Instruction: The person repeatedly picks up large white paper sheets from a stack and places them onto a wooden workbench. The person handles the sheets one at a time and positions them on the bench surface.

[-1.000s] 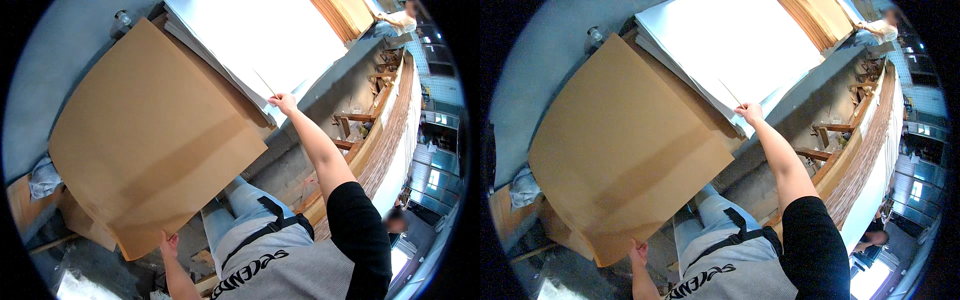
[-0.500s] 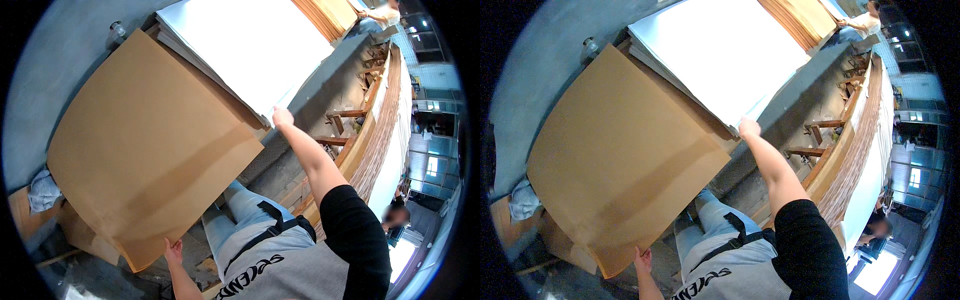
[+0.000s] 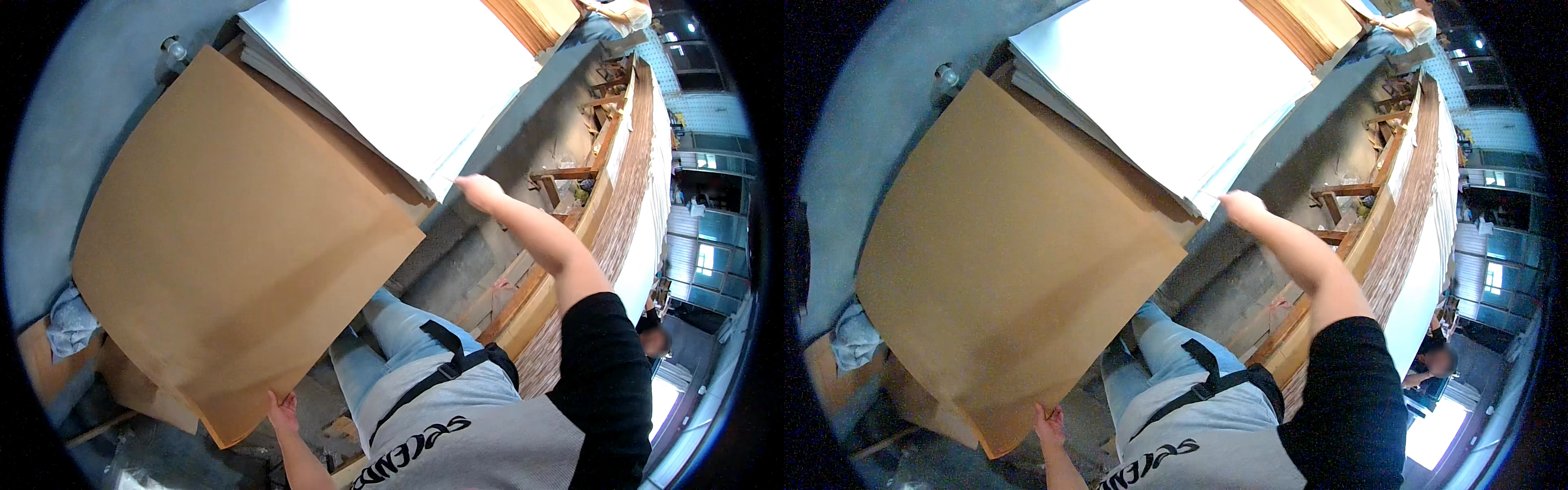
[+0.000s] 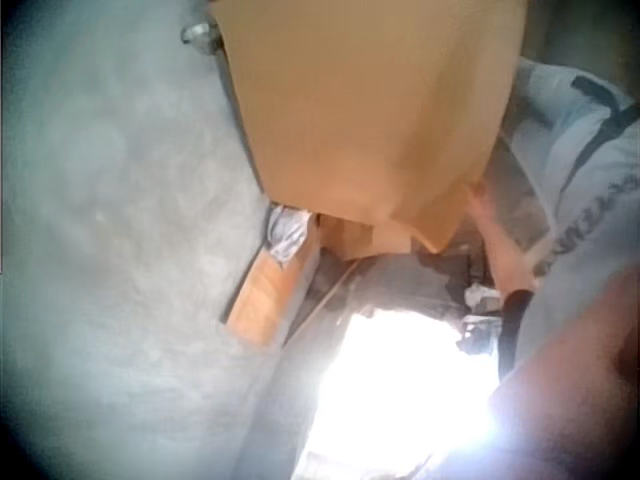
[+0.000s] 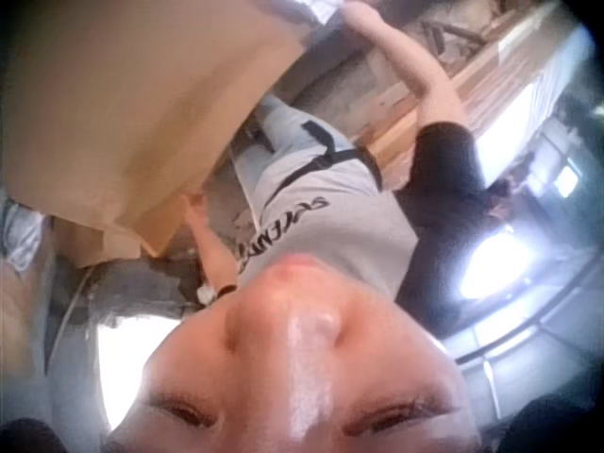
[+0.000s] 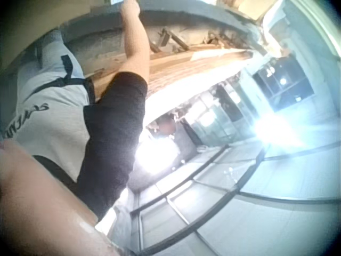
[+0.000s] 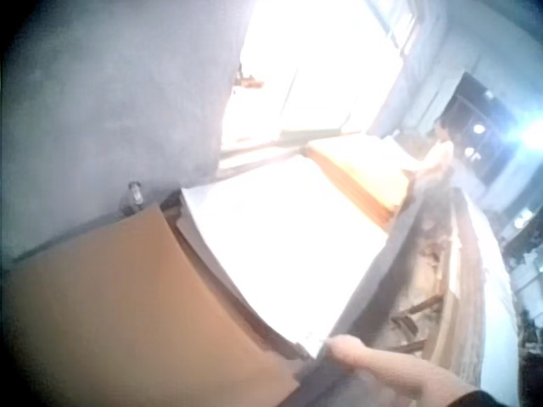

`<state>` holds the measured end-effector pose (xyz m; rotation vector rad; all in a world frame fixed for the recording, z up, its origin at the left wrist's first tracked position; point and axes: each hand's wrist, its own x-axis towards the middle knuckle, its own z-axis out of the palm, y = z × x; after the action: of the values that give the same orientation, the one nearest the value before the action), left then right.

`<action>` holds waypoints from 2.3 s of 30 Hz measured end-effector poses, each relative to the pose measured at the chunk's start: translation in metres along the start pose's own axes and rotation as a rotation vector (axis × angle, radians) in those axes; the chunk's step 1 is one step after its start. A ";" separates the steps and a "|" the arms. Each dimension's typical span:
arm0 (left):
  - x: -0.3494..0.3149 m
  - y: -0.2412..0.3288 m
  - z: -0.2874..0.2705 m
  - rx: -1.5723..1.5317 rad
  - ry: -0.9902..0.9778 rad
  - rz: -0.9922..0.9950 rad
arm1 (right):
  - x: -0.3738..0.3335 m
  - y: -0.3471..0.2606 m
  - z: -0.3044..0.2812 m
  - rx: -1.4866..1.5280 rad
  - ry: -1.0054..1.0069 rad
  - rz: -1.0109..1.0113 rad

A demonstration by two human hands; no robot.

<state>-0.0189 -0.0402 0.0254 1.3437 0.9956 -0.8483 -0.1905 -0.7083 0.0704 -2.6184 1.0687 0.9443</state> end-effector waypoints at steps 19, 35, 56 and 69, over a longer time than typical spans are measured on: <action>-0.008 0.002 0.012 -0.021 0.030 -0.034 | 0.062 -0.060 0.016 0.450 0.265 0.001; 0.009 -0.009 -0.007 0.003 -0.032 -0.029 | 0.094 0.000 0.035 1.166 0.516 0.145; 0.017 -0.055 0.015 -0.350 -0.232 -0.038 | -0.142 -0.438 -0.068 0.968 0.610 -0.624; 0.020 -0.039 0.017 -0.444 -0.270 0.048 | -0.216 -0.609 0.108 0.508 0.093 -0.965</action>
<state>-0.0459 -0.0585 -0.0082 0.8471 0.8712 -0.6986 0.0497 -0.0988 0.0646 -2.2830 -0.0423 0.2718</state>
